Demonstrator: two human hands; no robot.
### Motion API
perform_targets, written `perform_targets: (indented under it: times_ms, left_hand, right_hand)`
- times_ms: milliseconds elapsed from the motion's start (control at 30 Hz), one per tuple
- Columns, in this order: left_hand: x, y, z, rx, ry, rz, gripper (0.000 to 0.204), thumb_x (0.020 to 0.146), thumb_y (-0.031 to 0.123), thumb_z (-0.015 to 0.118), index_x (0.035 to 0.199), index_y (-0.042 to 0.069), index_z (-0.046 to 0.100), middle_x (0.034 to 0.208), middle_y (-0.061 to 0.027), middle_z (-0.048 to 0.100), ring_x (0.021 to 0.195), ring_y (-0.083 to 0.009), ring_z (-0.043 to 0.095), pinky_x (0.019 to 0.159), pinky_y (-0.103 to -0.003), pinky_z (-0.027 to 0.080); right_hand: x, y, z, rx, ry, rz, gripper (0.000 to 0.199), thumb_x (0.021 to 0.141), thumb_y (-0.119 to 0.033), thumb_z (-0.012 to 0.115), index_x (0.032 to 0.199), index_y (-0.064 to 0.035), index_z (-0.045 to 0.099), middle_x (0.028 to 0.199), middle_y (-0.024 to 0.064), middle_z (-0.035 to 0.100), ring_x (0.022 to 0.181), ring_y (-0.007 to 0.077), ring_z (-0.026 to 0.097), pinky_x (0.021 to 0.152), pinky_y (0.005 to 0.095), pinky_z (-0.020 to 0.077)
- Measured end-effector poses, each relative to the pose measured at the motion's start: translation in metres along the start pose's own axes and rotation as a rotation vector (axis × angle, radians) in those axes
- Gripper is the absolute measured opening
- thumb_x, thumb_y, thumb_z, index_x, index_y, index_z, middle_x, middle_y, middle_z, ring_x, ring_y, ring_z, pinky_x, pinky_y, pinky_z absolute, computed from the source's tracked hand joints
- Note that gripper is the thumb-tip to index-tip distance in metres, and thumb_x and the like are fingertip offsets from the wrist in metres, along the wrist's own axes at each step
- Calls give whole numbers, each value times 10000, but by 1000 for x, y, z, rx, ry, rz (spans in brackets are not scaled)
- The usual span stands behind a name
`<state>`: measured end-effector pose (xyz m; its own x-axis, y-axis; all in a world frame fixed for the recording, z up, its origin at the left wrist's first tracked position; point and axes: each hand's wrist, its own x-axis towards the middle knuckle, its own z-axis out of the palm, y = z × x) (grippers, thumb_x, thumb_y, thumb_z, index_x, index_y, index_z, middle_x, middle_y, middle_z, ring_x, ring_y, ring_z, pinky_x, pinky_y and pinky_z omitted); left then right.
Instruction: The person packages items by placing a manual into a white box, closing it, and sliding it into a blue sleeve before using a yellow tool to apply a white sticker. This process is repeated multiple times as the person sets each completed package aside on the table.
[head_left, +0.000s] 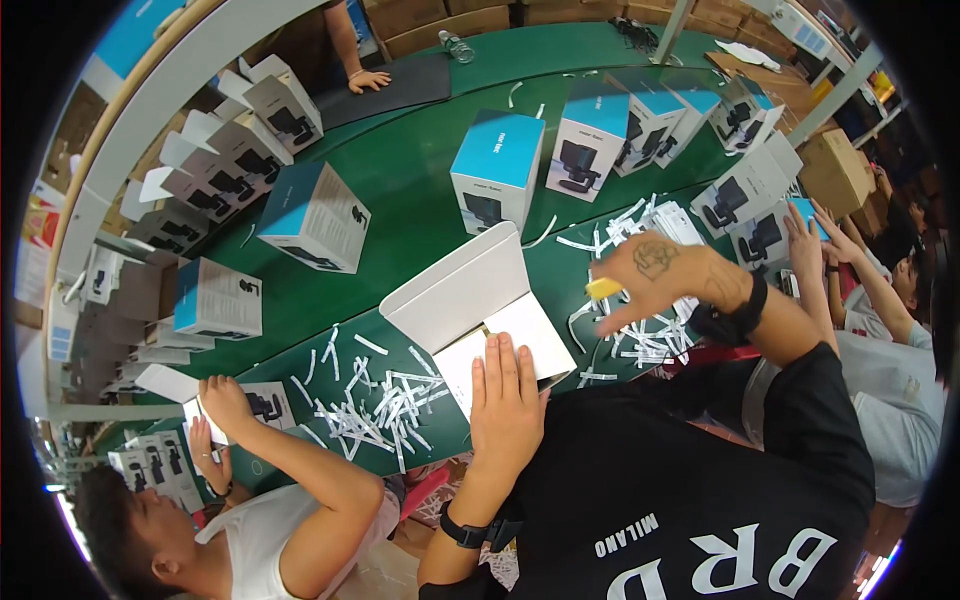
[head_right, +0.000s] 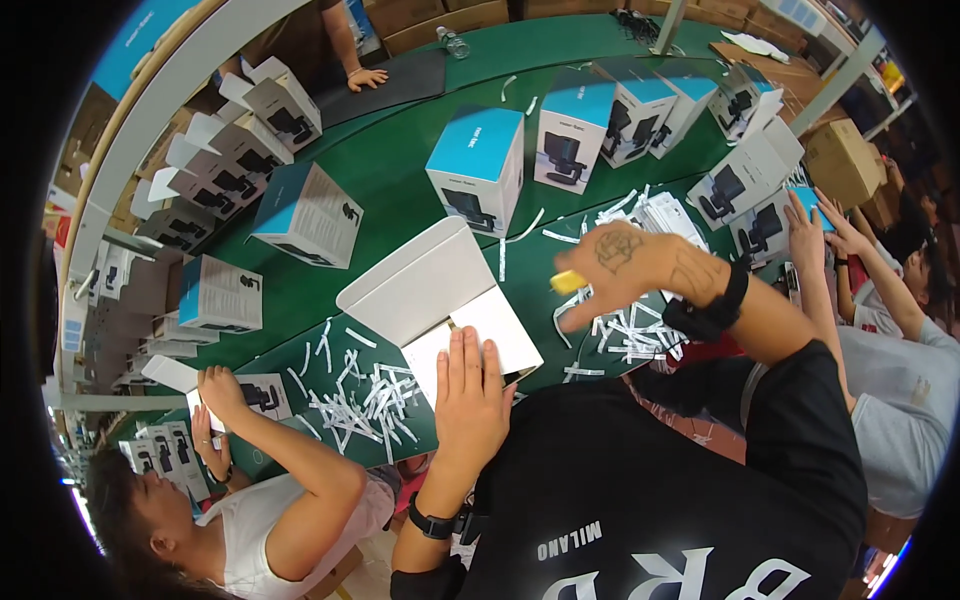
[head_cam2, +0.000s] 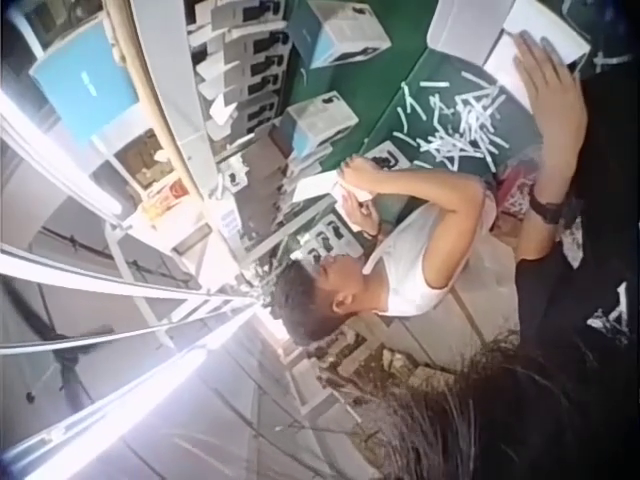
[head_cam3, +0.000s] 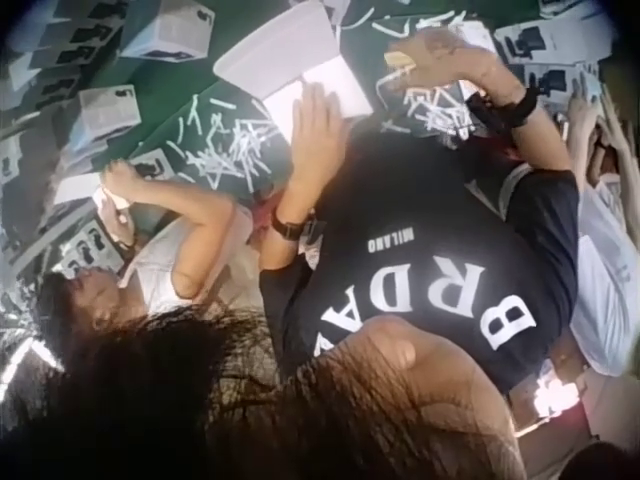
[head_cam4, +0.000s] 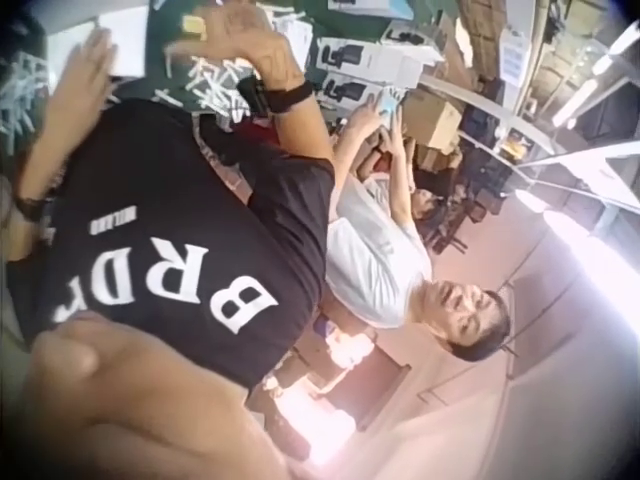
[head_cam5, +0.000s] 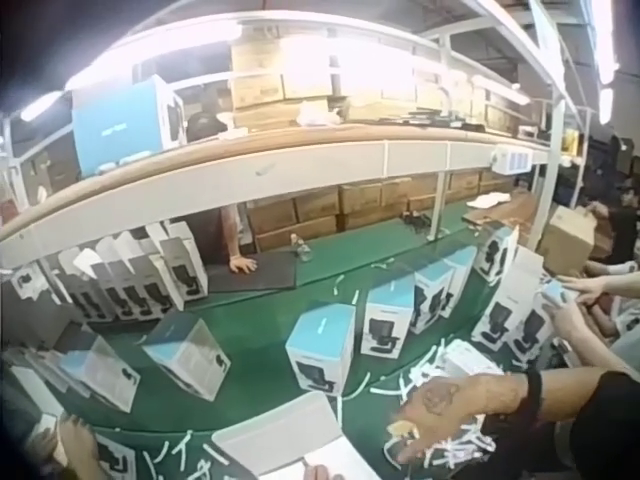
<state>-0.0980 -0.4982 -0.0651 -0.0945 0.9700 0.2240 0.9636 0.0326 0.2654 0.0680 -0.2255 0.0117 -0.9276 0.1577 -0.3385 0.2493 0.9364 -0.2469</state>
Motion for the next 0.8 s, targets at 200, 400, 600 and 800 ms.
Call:
perform_targets:
  times_ms: [200,400,600,800]
  left_hand:
    - [-14,-1,21,-51,254,129,404,900,135,689,1247,-66,645,1329,-252,623,1287,-408,581,1101,-514,456]
    - [-12,0,31,-82,397,202,249,882,79,658,1075,-60,733,1098,-192,724,1091,-348,694,1012,-456,543]
    - [-12,-4,24,-150,403,183,228,822,38,749,1036,-43,747,1033,-151,740,939,-281,711,881,-380,577]
    - [-10,-9,27,-168,431,219,267,790,41,663,1026,-47,753,989,-163,723,951,-308,705,936,-411,567]
  right_hand:
    - [56,-101,-1,517,171,-122,258,936,-262,616,1023,-20,603,836,216,700,822,415,696,713,485,529]
    - [93,-132,12,505,122,-66,269,920,-191,583,1066,34,561,850,261,695,861,452,696,745,508,531]
    - [112,-138,29,535,6,-7,290,913,-171,581,1077,67,555,867,286,692,841,489,689,748,502,542]
    - [122,-134,41,604,20,-30,316,921,-178,579,1118,67,544,913,281,701,805,463,707,702,499,563]
